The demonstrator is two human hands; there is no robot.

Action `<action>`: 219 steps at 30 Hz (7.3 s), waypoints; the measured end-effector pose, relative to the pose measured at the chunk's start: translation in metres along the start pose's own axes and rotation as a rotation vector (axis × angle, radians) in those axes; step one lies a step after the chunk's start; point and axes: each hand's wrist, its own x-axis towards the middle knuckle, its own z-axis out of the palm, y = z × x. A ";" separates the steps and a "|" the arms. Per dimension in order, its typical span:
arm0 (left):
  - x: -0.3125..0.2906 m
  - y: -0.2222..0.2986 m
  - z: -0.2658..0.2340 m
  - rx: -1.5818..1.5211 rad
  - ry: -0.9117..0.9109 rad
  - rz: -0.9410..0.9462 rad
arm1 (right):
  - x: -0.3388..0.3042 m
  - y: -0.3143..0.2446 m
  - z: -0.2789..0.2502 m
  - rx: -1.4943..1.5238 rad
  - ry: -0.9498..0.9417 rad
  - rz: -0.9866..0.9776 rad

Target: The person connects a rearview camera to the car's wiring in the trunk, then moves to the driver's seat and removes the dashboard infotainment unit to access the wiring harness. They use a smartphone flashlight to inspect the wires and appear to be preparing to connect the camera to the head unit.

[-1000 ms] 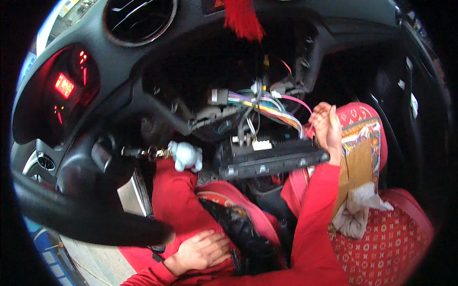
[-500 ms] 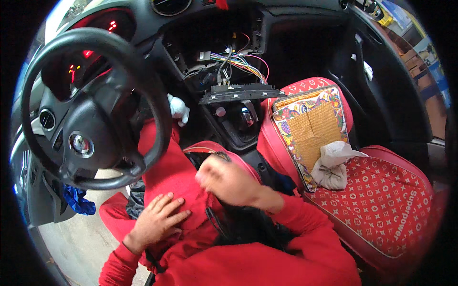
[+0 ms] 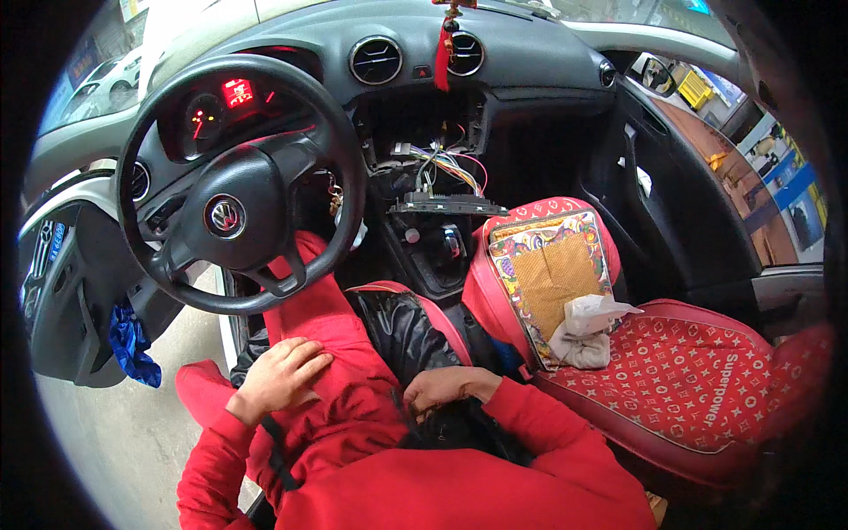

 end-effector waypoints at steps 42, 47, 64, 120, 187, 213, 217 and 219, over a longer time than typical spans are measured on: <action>-0.019 0.023 -0.004 -0.393 0.218 -0.252 | 0.029 0.021 0.019 0.811 0.100 -0.125; -0.026 0.010 -0.006 -0.334 0.285 -0.240 | 0.002 0.025 0.003 0.650 0.134 -0.237; -0.032 0.000 0.006 -0.343 0.237 -0.335 | -0.046 -0.006 0.008 -0.831 0.569 -0.313; 0.145 0.003 0.095 -0.197 0.412 -0.617 | -0.075 -0.100 -0.282 0.851 0.203 -1.016; 0.339 -0.054 0.000 -0.410 0.845 -0.550 | -0.078 -0.061 -0.270 0.192 -0.077 -1.095; 0.397 -0.068 -0.005 -0.528 0.647 -0.733 | -0.082 -0.039 -0.310 0.224 -0.047 -1.052; 0.400 -0.071 -0.004 -0.577 0.659 -0.742 | -0.077 -0.041 -0.314 0.275 -0.040 -1.056; 0.401 -0.073 -0.003 -0.594 0.668 -0.743 | -0.077 -0.044 -0.317 0.287 -0.042 -1.056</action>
